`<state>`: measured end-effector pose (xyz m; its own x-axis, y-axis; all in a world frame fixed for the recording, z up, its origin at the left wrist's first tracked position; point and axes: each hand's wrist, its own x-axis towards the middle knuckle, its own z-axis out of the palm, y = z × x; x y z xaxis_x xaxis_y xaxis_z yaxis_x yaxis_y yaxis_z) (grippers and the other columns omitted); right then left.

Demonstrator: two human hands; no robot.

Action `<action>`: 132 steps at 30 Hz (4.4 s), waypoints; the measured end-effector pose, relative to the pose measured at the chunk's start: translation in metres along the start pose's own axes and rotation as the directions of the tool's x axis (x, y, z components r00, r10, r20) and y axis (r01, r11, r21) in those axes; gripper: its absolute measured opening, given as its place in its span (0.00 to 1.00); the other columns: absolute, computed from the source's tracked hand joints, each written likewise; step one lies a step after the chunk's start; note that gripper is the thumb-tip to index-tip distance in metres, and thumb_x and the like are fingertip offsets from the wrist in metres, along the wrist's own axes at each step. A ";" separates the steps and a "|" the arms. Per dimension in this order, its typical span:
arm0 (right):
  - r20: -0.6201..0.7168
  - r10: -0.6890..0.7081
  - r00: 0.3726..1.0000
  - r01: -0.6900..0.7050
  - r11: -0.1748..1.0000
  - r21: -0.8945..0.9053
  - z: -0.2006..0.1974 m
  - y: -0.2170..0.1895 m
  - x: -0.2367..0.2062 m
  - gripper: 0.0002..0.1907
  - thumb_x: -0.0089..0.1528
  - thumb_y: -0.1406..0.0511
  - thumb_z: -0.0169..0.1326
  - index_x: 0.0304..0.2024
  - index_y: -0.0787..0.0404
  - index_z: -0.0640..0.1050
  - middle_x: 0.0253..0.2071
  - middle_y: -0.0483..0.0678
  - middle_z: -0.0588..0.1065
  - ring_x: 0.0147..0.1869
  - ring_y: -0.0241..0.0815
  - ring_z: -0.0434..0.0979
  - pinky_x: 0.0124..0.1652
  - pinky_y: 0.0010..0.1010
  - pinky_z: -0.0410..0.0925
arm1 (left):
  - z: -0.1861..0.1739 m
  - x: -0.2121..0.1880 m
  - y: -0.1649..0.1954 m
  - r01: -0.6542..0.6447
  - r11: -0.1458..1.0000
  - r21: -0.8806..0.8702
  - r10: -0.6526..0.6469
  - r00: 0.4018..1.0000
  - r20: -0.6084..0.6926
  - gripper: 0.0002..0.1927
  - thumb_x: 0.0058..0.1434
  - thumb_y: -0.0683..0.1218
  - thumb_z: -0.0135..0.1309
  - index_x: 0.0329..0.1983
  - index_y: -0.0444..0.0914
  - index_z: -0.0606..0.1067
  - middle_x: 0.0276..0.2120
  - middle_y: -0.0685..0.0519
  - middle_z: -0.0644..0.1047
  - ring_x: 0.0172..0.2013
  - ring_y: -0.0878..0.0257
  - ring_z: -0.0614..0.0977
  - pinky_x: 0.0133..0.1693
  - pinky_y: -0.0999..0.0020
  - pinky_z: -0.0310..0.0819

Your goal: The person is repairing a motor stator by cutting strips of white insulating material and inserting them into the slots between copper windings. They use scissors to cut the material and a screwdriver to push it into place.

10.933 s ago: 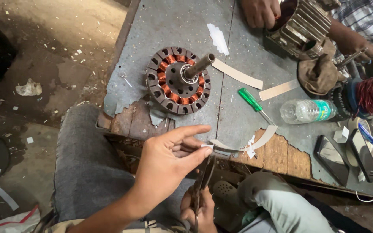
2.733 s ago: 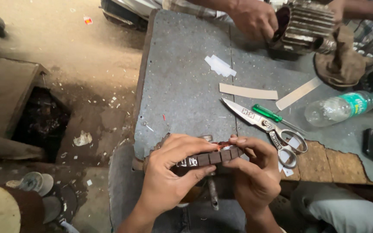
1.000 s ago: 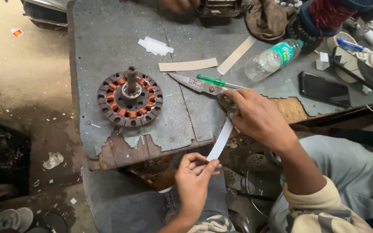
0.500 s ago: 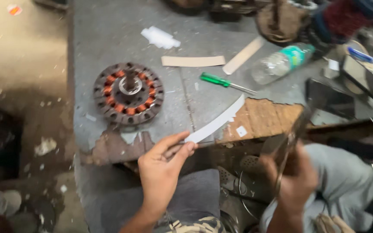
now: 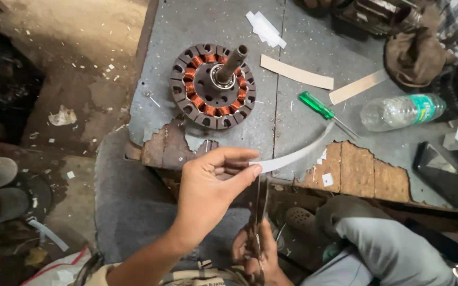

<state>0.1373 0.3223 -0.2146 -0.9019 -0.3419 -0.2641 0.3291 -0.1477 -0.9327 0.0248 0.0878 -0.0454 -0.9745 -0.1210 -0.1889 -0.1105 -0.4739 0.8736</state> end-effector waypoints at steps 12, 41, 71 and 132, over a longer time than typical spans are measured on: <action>0.161 -0.151 0.975 0.140 0.987 0.078 -0.008 -0.001 0.018 0.51 0.61 0.62 0.68 0.75 0.65 0.51 0.26 0.46 0.68 0.26 0.36 0.67 0.25 0.27 0.61 | -0.004 0.004 0.006 -0.016 1.000 -0.012 0.016 0.998 -0.060 0.15 0.57 0.35 0.63 0.49 0.33 0.82 0.34 0.54 0.83 0.35 0.73 0.84 0.39 0.79 0.80; 0.108 -0.219 0.970 0.225 0.973 -0.042 0.015 -0.017 0.027 0.62 0.54 0.56 0.72 0.77 0.66 0.48 0.21 0.46 0.70 0.20 0.34 0.66 0.21 0.24 0.58 | -0.016 -0.009 0.018 -0.070 0.996 -0.049 0.067 0.996 -0.058 0.22 0.58 0.36 0.62 0.57 0.34 0.79 0.38 0.53 0.83 0.35 0.73 0.83 0.37 0.78 0.81; 0.120 -0.272 0.955 0.292 0.935 -0.200 0.021 -0.022 0.022 0.37 0.61 0.73 0.63 0.69 0.71 0.62 0.30 0.51 0.71 0.29 0.39 0.69 0.28 0.28 0.63 | -0.022 -0.019 0.028 -0.011 0.995 -0.097 0.008 0.999 -0.032 0.20 0.57 0.36 0.62 0.54 0.35 0.81 0.33 0.54 0.84 0.33 0.73 0.84 0.35 0.78 0.81; -0.188 -0.765 0.616 0.653 0.629 -0.422 0.118 -0.208 0.113 0.06 0.64 0.79 0.54 0.42 0.69 0.77 0.46 0.56 0.76 0.46 0.40 0.79 0.47 0.29 0.75 | -0.053 0.062 0.094 -0.358 0.855 0.375 0.363 0.930 0.059 0.16 0.66 0.49 0.56 0.52 0.37 0.81 0.42 0.53 0.84 0.41 0.68 0.83 0.46 0.71 0.76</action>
<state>-0.0001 0.2053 -0.0213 -0.8597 0.0766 0.5050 -0.5000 0.0750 -0.8627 -0.0358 -0.0103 0.0013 -0.9577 -0.2335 0.1679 0.1807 -0.0345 0.9829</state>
